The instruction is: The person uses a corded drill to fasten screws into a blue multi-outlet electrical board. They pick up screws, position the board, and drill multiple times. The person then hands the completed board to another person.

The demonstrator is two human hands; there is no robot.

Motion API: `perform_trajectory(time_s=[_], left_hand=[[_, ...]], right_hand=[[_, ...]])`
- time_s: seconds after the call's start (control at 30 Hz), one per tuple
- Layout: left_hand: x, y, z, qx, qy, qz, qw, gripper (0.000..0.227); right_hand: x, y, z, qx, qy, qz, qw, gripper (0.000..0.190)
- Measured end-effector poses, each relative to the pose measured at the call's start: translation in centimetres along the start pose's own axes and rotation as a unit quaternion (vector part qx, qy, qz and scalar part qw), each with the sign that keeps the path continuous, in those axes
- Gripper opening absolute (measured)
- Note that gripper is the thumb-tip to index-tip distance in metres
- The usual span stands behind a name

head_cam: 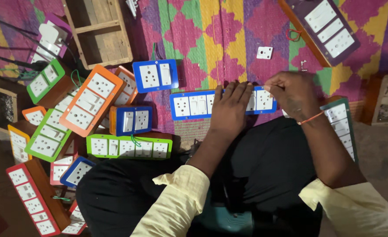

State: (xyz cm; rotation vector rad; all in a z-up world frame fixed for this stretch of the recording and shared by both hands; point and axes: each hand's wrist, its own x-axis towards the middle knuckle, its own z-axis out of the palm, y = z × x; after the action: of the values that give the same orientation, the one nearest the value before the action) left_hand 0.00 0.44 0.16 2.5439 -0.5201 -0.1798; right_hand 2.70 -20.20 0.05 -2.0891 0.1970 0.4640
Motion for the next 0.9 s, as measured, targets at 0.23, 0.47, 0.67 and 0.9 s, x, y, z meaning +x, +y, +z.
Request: perform_trajectory(time_s=[0.23, 0.47, 0.67, 0.9], left_hand=[[-0.3, -0.3, 0.8, -0.011, 0.026, 0.003, 1.0, 0.057], [-0.3, -0.3, 0.7, -0.01, 0.028, 0.001, 1.0, 0.056], [-0.3, -0.4, 0.8, -0.006, 0.032, 0.005, 0.999, 0.056], [-0.4, -0.5, 1.2, -0.002, 0.03, 0.003, 1.0, 0.053]], right_hand=[[-0.3, -0.1, 0.1, -0.091, 0.028, -0.086, 0.992, 0.012], [-0.7, -0.9, 0.3, -0.196, 0.071, -0.16, 0.965, 0.011], [-0.4, -0.9, 0.5, -0.189, 0.072, -0.152, 0.967, 0.011], [-0.2, -0.4, 0.5, -0.153, 0.05, -0.166, 0.973, 0.008]])
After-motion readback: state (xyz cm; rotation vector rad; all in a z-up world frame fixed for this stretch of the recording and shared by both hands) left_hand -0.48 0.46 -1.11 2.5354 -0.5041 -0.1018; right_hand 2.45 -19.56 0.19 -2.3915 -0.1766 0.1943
